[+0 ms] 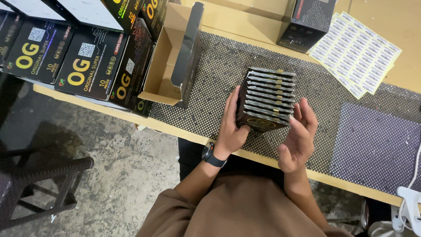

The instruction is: The person cleans a mobile device screen component by hand, places a protective film over it, and then packs a stack of these components into a box and seals it.

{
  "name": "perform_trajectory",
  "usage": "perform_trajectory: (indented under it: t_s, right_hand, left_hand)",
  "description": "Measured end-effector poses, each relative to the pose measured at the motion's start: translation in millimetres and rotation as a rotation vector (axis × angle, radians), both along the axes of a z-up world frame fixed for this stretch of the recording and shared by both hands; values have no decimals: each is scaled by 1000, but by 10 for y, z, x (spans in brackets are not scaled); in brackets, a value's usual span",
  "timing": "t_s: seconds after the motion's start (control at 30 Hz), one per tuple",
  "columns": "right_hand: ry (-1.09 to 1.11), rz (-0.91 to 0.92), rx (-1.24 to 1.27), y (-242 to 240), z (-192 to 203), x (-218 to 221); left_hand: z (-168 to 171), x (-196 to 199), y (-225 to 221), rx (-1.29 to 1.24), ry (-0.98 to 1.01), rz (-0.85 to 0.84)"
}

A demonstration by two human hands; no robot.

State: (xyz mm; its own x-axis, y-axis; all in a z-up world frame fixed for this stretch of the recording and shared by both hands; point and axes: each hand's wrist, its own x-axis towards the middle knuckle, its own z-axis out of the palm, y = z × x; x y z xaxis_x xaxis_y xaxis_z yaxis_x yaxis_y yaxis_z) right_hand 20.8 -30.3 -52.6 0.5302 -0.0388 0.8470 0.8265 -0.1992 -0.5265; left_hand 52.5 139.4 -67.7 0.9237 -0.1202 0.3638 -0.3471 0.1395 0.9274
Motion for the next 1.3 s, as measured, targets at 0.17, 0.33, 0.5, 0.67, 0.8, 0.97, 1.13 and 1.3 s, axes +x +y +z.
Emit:
perform_trajectory:
  t_s: [0.17, 0.33, 0.5, 0.67, 0.8, 0.97, 1.13, 1.3]
  right_hand:
    - [10, 33, 30, 1, 3, -17]
    - [21, 47, 52, 6, -24, -21]
    - [36, 35, 47, 18, 39, -43]
    - [20, 45, 67, -20, -24, -28]
    - [57, 59, 95, -3, 94, -30]
    - [116, 108, 178, -59, 71, 6]
    - [152, 173, 299, -222, -84, 104]
    - [275, 328, 443, -272, 39, 147]
  left_hand:
    - [-13, 2, 0, 35, -2, 11]
    - [18, -2, -10, 8, 11, 8]
    - [15, -14, 8, 32, 13, 16]
    - [45, -23, -3, 14, 18, 10]
    - [34, -9, 7, -18, 28, -16]
    - [-5, 3, -9, -32, 40, -32]
    - [62, -16, 13, -34, 32, -38]
    - [0, -17, 0, -23, 20, -29]
